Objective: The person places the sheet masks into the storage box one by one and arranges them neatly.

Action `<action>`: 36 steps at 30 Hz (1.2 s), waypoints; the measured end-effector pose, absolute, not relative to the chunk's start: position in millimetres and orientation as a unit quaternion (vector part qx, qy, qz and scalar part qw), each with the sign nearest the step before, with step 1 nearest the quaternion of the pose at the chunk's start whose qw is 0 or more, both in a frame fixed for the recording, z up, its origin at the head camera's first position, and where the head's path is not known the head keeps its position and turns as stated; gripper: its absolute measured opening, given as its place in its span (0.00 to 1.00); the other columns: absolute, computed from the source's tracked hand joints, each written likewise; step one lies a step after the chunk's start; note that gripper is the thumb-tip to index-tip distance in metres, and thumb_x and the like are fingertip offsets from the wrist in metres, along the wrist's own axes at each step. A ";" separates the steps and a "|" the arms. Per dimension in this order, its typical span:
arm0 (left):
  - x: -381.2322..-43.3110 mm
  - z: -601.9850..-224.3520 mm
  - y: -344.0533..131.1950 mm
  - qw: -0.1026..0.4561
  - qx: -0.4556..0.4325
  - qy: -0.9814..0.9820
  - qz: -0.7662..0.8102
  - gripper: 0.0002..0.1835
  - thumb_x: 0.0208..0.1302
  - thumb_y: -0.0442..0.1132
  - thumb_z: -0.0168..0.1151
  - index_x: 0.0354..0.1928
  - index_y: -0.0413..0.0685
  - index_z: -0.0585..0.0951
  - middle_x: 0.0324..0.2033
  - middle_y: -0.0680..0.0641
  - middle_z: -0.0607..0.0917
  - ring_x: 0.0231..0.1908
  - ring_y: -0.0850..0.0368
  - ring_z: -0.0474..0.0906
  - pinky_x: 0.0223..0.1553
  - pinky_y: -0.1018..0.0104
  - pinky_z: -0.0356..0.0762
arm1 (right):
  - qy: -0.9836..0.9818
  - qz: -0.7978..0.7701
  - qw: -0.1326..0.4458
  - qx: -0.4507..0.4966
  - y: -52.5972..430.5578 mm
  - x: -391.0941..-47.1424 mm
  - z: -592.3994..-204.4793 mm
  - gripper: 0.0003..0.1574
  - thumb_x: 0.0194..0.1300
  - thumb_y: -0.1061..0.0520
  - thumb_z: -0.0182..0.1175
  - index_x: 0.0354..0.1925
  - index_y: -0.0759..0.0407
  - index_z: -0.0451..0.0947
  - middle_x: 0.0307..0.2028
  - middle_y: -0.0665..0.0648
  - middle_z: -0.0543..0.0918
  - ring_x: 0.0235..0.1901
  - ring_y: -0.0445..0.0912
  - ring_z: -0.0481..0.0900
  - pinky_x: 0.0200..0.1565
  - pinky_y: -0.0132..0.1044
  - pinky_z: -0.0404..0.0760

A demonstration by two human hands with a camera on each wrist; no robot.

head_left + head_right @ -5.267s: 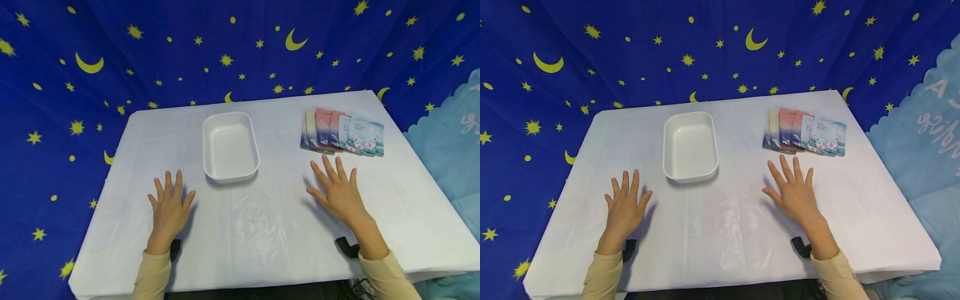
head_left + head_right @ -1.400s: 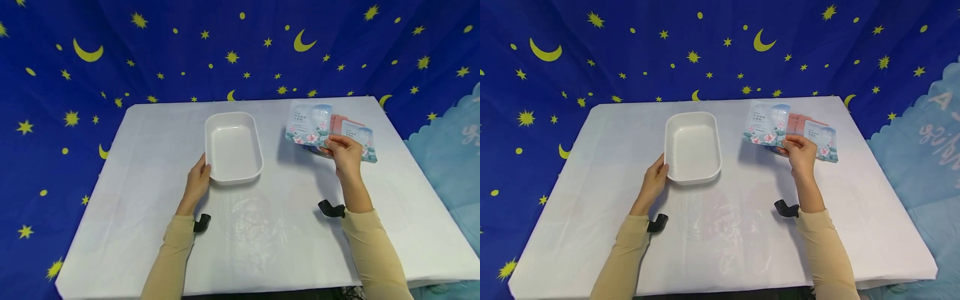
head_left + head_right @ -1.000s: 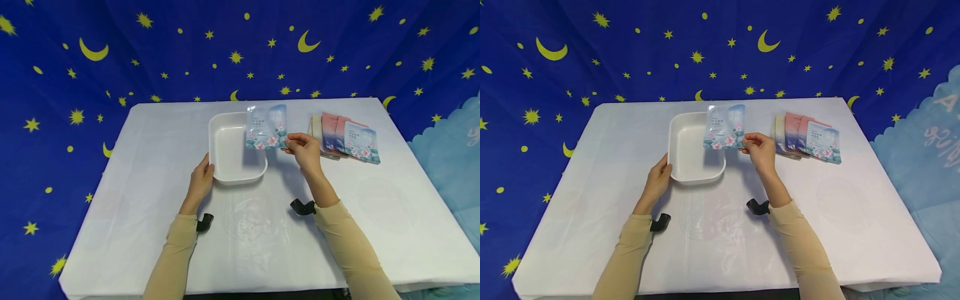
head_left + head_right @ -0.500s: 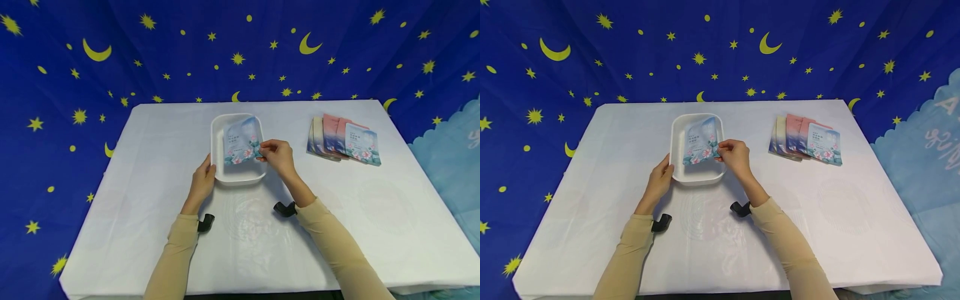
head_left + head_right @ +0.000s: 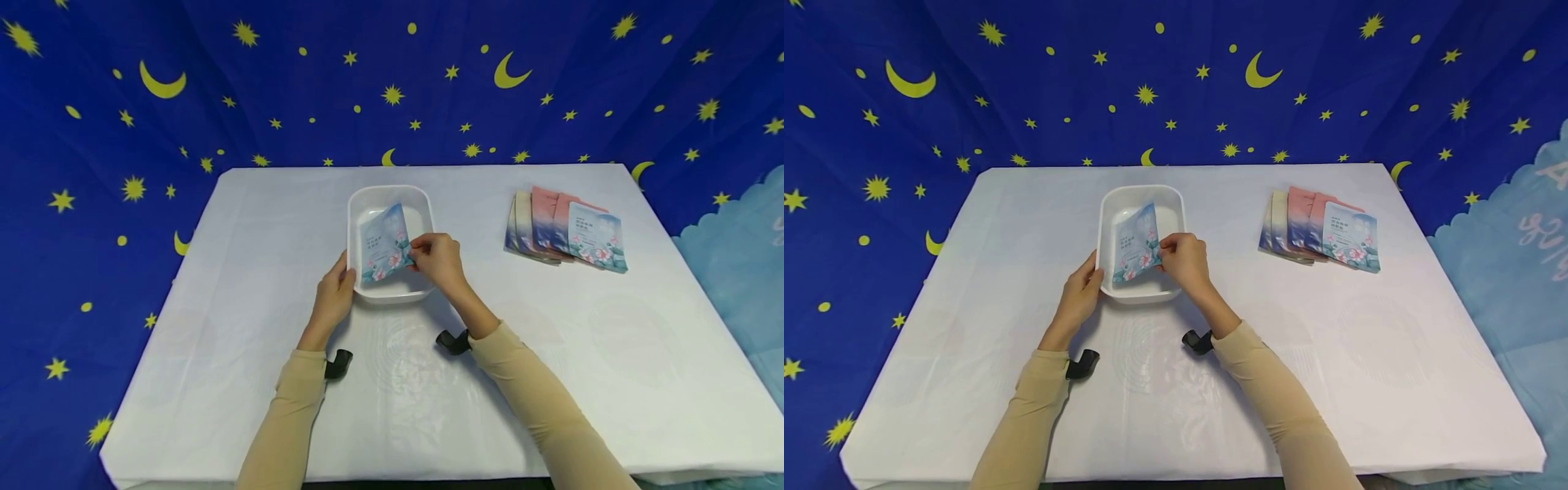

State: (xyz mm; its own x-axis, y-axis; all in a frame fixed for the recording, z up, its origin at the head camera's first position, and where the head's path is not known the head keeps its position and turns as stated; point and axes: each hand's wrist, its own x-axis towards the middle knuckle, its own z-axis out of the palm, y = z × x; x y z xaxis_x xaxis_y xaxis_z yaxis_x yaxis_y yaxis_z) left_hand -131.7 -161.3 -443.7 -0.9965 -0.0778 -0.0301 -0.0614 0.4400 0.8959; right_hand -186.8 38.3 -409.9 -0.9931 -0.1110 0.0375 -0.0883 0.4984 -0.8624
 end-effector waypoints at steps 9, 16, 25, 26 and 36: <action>-132.3 -444.3 -160.1 -0.003 0.043 -0.849 -0.526 0.28 0.75 0.38 0.44 0.75 0.53 0.60 0.66 0.37 0.72 0.67 0.39 0.67 0.68 0.45 0.65 | 0.885 -0.456 -0.020 -0.094 38.2 -183.2 -414.2 0.11 0.63 0.67 0.61 0.42 0.74 0.82 0.29 0.65 0.87 0.21 0.49 0.86 0.22 0.30 0.82; -132.5 -445.4 -158.9 -0.005 0.046 -0.846 -0.531 0.28 0.75 0.38 0.44 0.75 0.50 0.59 0.66 0.37 0.71 0.67 0.40 0.67 0.69 0.47 0.63 | 0.909 -0.385 -0.079 -0.135 39.5 -182.3 -419.7 0.16 0.61 0.63 0.66 0.44 0.74 0.83 0.25 0.62 0.84 0.22 0.48 0.80 0.25 0.36 0.78; -133.2 -444.2 -157.6 -0.012 0.047 -0.843 -0.535 0.28 0.75 0.39 0.44 0.76 0.50 0.58 0.67 0.36 0.70 0.68 0.41 0.66 0.69 0.48 0.63 | 0.871 -0.461 -0.120 -0.118 80.7 -190.7 -400.4 0.14 0.62 0.62 0.65 0.44 0.70 0.84 0.26 0.65 0.86 0.17 0.49 0.82 0.16 0.28 0.76; -133.5 -444.3 -157.5 -0.013 0.047 -0.844 -0.535 0.28 0.76 0.39 0.44 0.76 0.51 0.58 0.67 0.36 0.70 0.68 0.41 0.66 0.69 0.49 0.63 | 0.871 -0.463 -0.127 -0.107 90.3 -193.5 -397.9 0.14 0.62 0.62 0.65 0.44 0.70 0.84 0.27 0.65 0.86 0.17 0.47 0.82 0.16 0.26 0.76; -132.2 -444.5 -158.7 -0.027 0.057 -0.840 -0.539 0.28 0.76 0.40 0.43 0.76 0.51 0.57 0.69 0.38 0.68 0.71 0.44 0.61 0.72 0.50 0.59 | 0.901 -0.402 -0.146 0.075 215.9 -214.9 -398.2 0.21 0.66 0.58 0.61 0.55 0.65 0.81 0.40 0.71 0.85 0.18 0.22 0.72 0.24 0.18 0.71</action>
State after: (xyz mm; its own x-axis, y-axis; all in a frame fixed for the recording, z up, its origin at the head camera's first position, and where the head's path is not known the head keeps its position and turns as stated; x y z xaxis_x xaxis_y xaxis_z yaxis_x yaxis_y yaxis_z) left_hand -132.2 -158.7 -444.5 -0.9920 -0.0665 -0.1071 -0.1250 0.4130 0.9021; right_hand -214.9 215.9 -398.2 -0.9460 0.2520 0.2037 0.0164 0.6649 -0.7468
